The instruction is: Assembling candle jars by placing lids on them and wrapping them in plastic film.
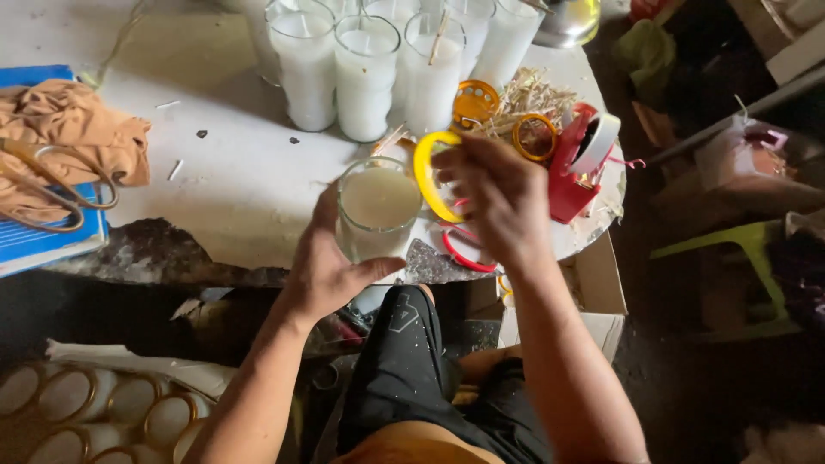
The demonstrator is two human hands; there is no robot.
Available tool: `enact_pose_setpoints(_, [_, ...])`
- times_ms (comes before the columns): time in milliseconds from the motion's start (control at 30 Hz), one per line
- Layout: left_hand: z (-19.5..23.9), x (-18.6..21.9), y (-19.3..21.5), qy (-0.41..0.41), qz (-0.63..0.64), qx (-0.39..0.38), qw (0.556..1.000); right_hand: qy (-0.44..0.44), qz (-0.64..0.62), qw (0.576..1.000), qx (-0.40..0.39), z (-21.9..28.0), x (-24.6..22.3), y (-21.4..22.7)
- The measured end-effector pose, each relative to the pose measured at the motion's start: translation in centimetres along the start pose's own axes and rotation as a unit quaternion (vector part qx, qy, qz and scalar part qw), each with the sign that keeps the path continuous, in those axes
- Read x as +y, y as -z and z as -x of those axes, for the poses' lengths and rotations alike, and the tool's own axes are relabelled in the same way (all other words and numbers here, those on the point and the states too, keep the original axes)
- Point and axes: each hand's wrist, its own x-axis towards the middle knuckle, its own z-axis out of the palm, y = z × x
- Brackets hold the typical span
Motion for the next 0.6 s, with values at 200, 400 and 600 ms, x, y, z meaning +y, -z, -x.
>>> enact_pose_setpoints(200, [-0.7, 1.2, 0.8, -0.093, 0.079, 0.04, 0.992, 0.043, 0.101, 0.985, -0.13, -0.9, -1.2, -2.8])
enact_pose_setpoints(400, [-0.7, 1.8, 0.9, -0.12, 0.064, 0.041, 0.99, 0.072, 0.238, 0.962, -0.11, -0.8, -1.1, -3.7])
enact_pose_setpoints(600, [-0.9, 1.1, 1.1, -0.114, 0.03, 0.021, 0.993, 0.06, 0.198, 0.969, -0.132, -1.1, -1.0, -3.6])
